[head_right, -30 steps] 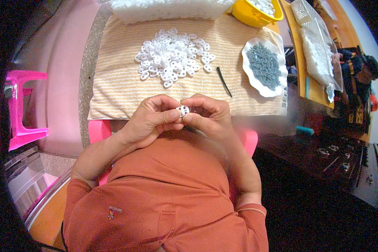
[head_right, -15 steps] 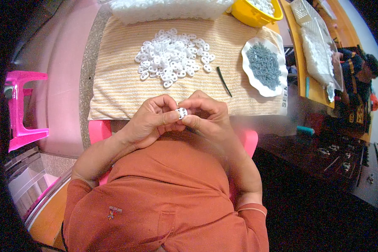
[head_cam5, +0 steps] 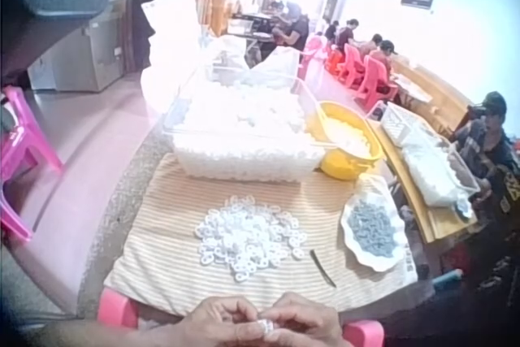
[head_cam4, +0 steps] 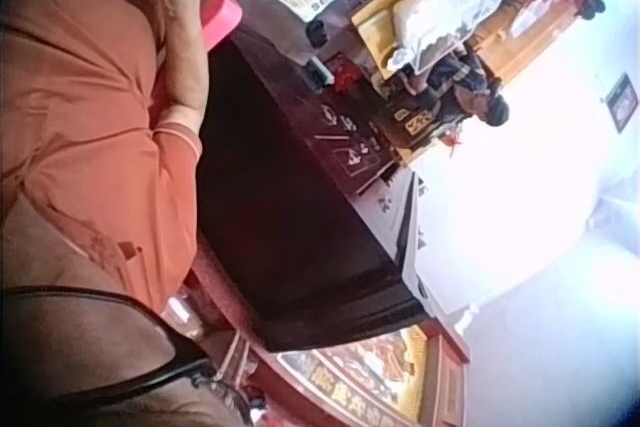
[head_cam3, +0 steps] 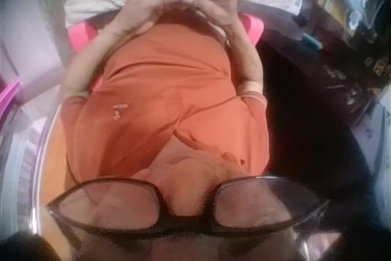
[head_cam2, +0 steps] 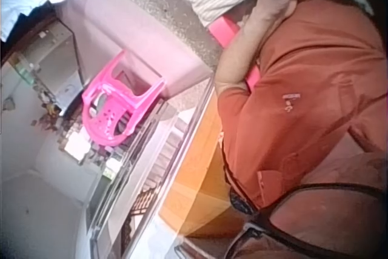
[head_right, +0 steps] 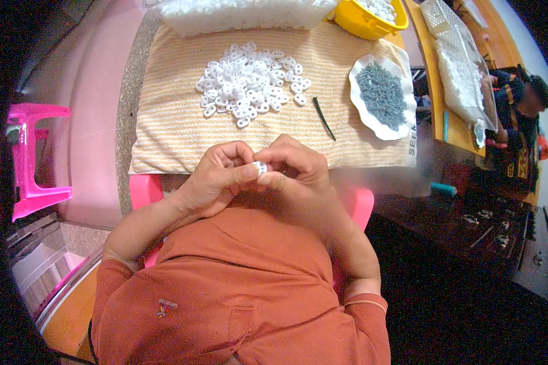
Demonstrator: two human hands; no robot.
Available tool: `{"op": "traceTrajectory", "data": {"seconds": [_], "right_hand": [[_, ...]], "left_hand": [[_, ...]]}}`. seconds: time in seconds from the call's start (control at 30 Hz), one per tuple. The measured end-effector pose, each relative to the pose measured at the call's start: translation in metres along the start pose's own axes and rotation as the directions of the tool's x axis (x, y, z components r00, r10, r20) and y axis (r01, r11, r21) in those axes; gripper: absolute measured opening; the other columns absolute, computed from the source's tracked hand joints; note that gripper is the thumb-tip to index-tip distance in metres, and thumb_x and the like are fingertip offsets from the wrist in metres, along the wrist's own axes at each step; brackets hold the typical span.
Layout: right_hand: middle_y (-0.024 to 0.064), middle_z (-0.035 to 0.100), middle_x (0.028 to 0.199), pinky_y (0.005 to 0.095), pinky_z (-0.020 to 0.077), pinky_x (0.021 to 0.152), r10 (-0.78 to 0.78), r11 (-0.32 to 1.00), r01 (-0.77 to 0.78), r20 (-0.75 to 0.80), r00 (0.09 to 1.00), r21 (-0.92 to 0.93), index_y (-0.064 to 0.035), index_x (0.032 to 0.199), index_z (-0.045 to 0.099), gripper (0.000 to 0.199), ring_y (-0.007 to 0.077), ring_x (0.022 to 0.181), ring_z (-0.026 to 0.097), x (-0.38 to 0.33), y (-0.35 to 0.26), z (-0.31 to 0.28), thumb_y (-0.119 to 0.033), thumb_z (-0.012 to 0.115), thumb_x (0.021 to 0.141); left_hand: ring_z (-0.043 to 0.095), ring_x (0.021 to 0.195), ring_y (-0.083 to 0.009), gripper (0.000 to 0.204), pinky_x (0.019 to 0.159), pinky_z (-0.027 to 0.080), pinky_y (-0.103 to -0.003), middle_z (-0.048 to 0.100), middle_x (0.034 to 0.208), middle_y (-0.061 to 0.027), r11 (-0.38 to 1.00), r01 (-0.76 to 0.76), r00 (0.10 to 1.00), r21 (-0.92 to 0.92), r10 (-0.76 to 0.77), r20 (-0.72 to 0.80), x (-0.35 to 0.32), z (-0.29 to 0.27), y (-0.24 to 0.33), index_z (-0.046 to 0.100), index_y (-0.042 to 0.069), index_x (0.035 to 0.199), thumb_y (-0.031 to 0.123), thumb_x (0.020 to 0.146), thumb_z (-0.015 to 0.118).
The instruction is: Assembling small white plastic components by inserting metal pins into them.
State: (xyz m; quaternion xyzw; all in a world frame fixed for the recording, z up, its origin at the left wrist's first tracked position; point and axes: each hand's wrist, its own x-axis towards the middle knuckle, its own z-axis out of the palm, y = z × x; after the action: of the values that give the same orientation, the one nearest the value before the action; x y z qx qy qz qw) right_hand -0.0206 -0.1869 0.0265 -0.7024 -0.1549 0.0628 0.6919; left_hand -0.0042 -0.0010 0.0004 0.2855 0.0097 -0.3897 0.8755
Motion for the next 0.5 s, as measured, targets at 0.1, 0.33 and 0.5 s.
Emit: {"op": "traceTrajectory", "data": {"seconds": [0.1,0.33,0.5], "right_hand": [[0.0064,0.057,0.083,0.0208,0.0425,0.062,-0.086,0.995,0.086,0.004,0.996,-0.047,0.0042,0.099,0.065,0.023,0.01,0.07,0.052,-0.001,0.008,-0.001,-0.006,0.073,0.079],[0.0086,0.054,0.096,0.0228,0.0497,0.065,0.05,0.992,-0.054,0.029,0.998,0.118,0.0029,0.103,0.062,0.021,0.0119,0.08,0.056,0.0,0.005,-0.003,0.003,0.066,0.083],[0.0061,0.051,0.096,0.0254,0.0426,0.075,0.094,0.976,-0.103,0.056,0.994,0.191,0.0001,0.095,0.062,0.016,0.0127,0.088,0.051,0.0,-0.001,-0.005,-0.002,0.071,0.081]], "left_hand": [[0.063,0.079,-0.0102,0.009,0.072,0.054,-0.024,0.065,0.089,-0.005,1.0,-0.006,1.0,0.016,0.006,-0.003,0.001,-0.001,-0.002,0.058,0.004,0.089,0.005,0.086,0.066],[0.062,0.08,-0.0113,0.009,0.071,0.054,-0.025,0.063,0.088,-0.004,1.0,0.013,1.0,0.017,-0.013,-0.019,0.004,-0.001,-0.001,0.058,0.005,0.088,0.005,0.086,0.067],[0.062,0.077,-0.0126,0.009,0.074,0.056,-0.028,0.061,0.085,-0.0033,0.999,0.046,0.999,0.015,-0.046,-0.015,0.001,0.003,0.003,0.058,0.004,0.089,0.005,0.086,0.067]]}}
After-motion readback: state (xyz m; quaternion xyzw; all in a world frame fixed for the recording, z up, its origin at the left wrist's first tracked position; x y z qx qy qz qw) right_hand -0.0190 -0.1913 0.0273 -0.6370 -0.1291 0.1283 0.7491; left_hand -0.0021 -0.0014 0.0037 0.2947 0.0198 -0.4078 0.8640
